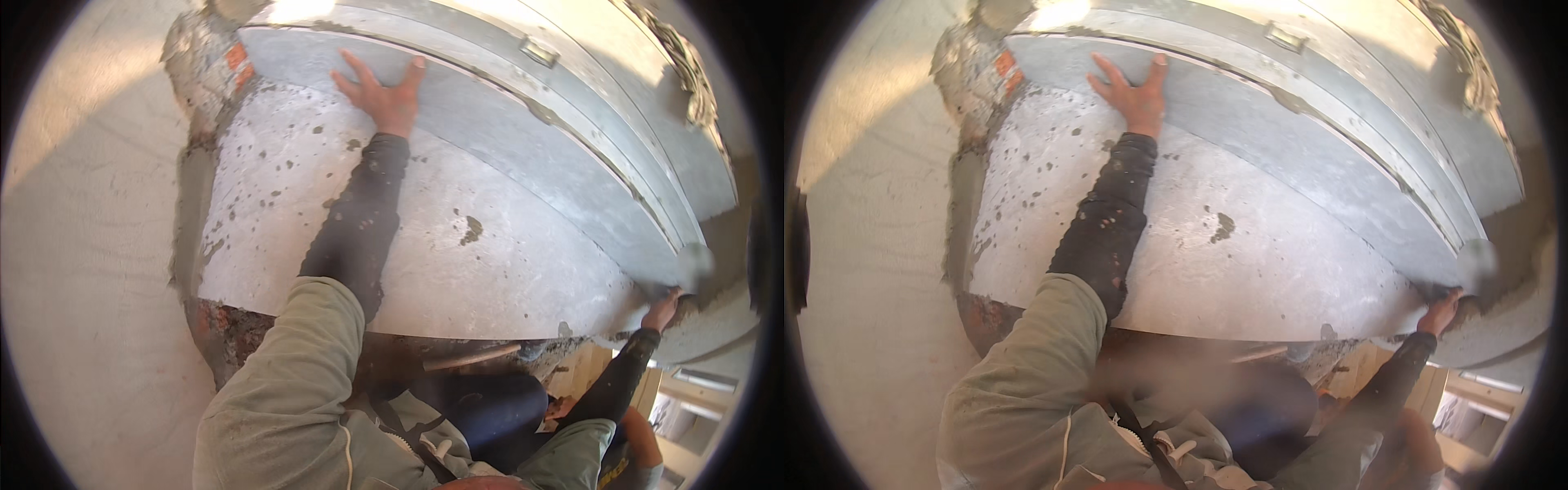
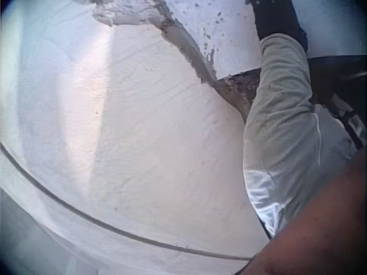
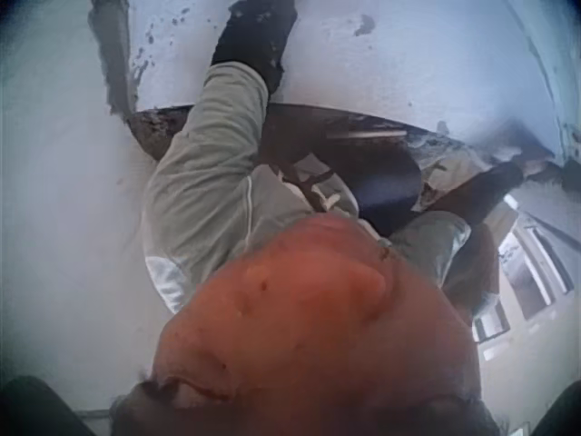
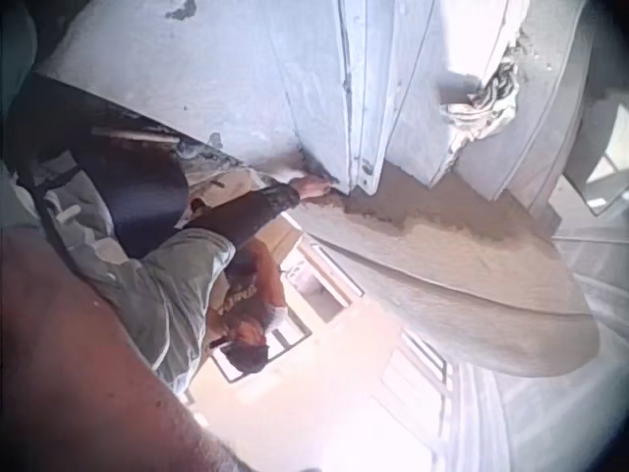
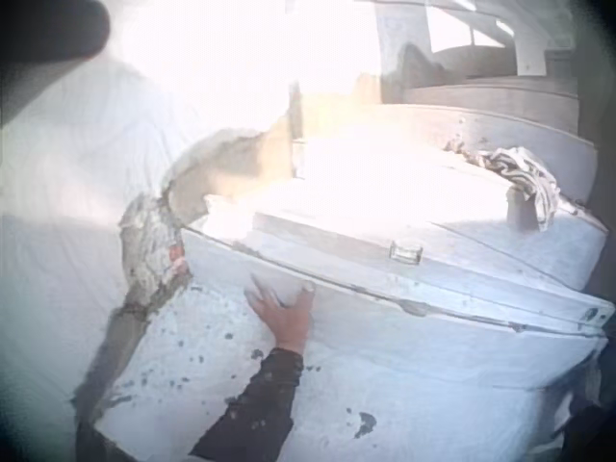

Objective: The person installs a stone stair tread by applying mortar to a concrete step, positioning the stone tread, checking its level with a tool, tapping it with a mallet, and wiping the surface with a cloth.

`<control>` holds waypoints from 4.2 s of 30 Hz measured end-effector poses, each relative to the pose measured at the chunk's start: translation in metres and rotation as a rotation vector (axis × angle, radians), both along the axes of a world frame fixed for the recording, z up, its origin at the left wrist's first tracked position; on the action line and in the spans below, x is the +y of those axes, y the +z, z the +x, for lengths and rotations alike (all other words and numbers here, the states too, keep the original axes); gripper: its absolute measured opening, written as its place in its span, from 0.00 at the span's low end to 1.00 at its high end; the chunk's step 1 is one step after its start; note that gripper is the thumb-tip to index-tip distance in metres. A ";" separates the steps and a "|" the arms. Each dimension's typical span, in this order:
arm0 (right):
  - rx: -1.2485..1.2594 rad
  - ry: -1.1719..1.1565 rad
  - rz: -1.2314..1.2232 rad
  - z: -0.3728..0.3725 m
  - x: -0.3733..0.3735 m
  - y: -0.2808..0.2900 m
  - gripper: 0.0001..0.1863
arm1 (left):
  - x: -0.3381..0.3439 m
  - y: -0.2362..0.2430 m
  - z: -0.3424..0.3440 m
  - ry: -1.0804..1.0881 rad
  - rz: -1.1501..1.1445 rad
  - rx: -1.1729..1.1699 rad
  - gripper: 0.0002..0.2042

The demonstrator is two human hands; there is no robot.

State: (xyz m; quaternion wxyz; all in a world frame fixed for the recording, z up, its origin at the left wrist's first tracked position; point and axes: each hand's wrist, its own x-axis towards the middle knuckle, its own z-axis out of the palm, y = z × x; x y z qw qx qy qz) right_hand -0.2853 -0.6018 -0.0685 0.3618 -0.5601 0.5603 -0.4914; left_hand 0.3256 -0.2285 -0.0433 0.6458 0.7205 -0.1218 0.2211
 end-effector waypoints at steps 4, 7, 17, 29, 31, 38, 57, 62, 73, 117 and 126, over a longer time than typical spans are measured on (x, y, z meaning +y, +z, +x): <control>0.023 0.025 -0.065 0.020 0.009 0.014 0.44 | 0.028 0.003 -0.005 -0.030 0.001 0.036 0.65; 0.032 0.020 -0.059 0.018 0.000 0.013 0.45 | 0.031 0.008 -0.012 -0.038 0.045 0.093 0.67; 0.077 0.026 -0.037 0.032 -0.001 0.007 0.41 | 0.039 0.016 -0.011 -0.068 0.096 0.077 0.68; 0.728 0.249 -0.455 0.071 0.273 0.074 0.11 | 0.034 0.005 0.006 -0.102 0.074 0.038 0.66; 0.826 0.584 -0.289 0.081 0.356 0.049 0.07 | 0.029 0.003 -0.001 -0.089 0.079 -0.003 0.63; 0.846 0.488 0.054 0.061 0.391 -0.051 0.34 | -0.015 -0.003 -0.053 -0.104 0.324 -0.002 0.73; 0.174 0.113 0.752 0.090 0.407 -0.157 0.19 | -0.032 -0.005 -0.089 -0.087 0.407 -0.022 0.78; -0.311 -0.441 0.570 0.121 0.414 -0.074 0.13 | -0.035 -0.009 -0.090 -0.030 0.401 0.021 0.78; 0.581 0.556 -0.788 0.057 0.307 0.127 0.17 | -0.048 -0.002 -0.097 -0.114 0.424 0.103 0.81; 0.977 0.860 -1.299 0.162 0.212 0.113 0.35 | -0.047 0.021 -0.091 -0.091 0.360 0.160 0.83; 0.994 0.967 -1.194 0.175 0.216 0.122 0.33 | -0.042 0.018 -0.092 -0.153 0.341 0.139 0.85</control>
